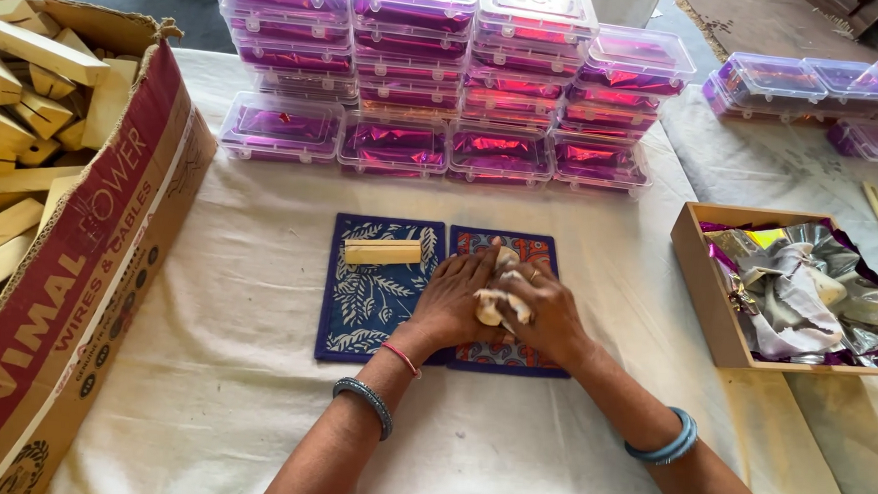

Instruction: The person places a pink foil-wrapped item into a clear plastic container and closes the lid. They then pick up a wooden block from a cardboard box and wipe it with a white cloth. The person continues to wipe the wooden block thoroughly before placing it on a patterned mat.

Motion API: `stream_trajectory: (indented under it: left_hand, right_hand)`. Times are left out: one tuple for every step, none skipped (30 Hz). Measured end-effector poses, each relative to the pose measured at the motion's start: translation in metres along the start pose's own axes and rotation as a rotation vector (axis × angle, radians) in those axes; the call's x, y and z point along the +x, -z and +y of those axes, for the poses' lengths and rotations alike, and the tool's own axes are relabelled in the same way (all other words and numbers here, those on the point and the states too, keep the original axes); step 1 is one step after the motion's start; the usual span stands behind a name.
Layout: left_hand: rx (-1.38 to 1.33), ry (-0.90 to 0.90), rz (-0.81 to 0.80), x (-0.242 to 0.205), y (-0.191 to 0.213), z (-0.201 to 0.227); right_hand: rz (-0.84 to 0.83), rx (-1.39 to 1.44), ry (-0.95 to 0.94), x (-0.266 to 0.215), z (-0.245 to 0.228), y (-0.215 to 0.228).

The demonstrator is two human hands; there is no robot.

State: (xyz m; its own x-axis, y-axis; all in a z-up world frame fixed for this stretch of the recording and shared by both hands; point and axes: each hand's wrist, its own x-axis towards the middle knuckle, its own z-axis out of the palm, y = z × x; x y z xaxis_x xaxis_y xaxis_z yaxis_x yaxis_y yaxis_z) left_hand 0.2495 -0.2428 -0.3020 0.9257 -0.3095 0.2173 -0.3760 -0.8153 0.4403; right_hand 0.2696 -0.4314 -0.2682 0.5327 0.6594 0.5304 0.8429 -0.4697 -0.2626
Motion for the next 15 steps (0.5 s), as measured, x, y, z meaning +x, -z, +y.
stream_trajectory:
  left_hand:
    - [-0.012,0.017,-0.011,-0.001,0.005,0.003]
    - [-0.025,0.033,-0.022,-0.001,0.009,0.006]
    - [-0.021,0.031,-0.027,-0.002,0.009,0.006]
    - [-0.02,0.036,-0.029,-0.002,0.01,0.007]
    - [-0.02,0.038,-0.032,-0.002,0.009,0.007]
    - [-0.017,0.033,-0.037,-0.002,0.008,0.006]
    - [-0.012,0.031,-0.031,-0.002,0.007,0.006]
    - [-0.008,0.028,-0.025,-0.002,0.006,0.006]
    - [-0.005,0.025,-0.026,-0.001,0.005,0.006]
    - [0.003,0.031,-0.033,0.0,0.004,0.006]
    - [0.011,0.039,-0.038,0.001,0.003,0.006]
    - [0.014,0.037,-0.038,0.001,0.005,0.007]
    - [0.009,0.045,-0.046,0.001,0.006,0.007]
    - [0.005,0.053,-0.055,0.001,0.006,0.008]
    - [0.004,0.053,-0.057,0.001,0.007,0.008]
  right_hand:
    - [-0.001,-0.035,-0.042,0.002,0.009,-0.003]
    - [-0.001,-0.069,-0.083,0.004,0.018,-0.007]
    - [0.003,-0.067,-0.087,0.007,0.022,-0.006]
    - [0.027,-0.069,-0.119,0.009,0.025,-0.006]
    - [0.053,-0.074,-0.154,0.011,0.03,-0.005]
    - [0.058,-0.073,-0.16,0.011,0.029,-0.005]
    - [0.063,-0.067,-0.171,0.01,0.028,-0.004]
    - [0.068,-0.061,-0.183,0.009,0.027,-0.003]
    - [0.072,-0.062,-0.184,0.008,0.025,-0.001]
    - [0.033,-0.069,-0.169,0.008,0.022,0.0]
    - [-0.007,-0.076,-0.152,0.008,0.019,0.002]
    - [-0.004,-0.077,-0.151,0.007,0.015,0.004]
    - [-0.036,-0.056,-0.113,0.005,0.01,0.006]
    - [-0.067,-0.035,-0.075,0.003,0.005,0.008]
    - [-0.068,-0.034,-0.077,0.004,0.004,0.009]
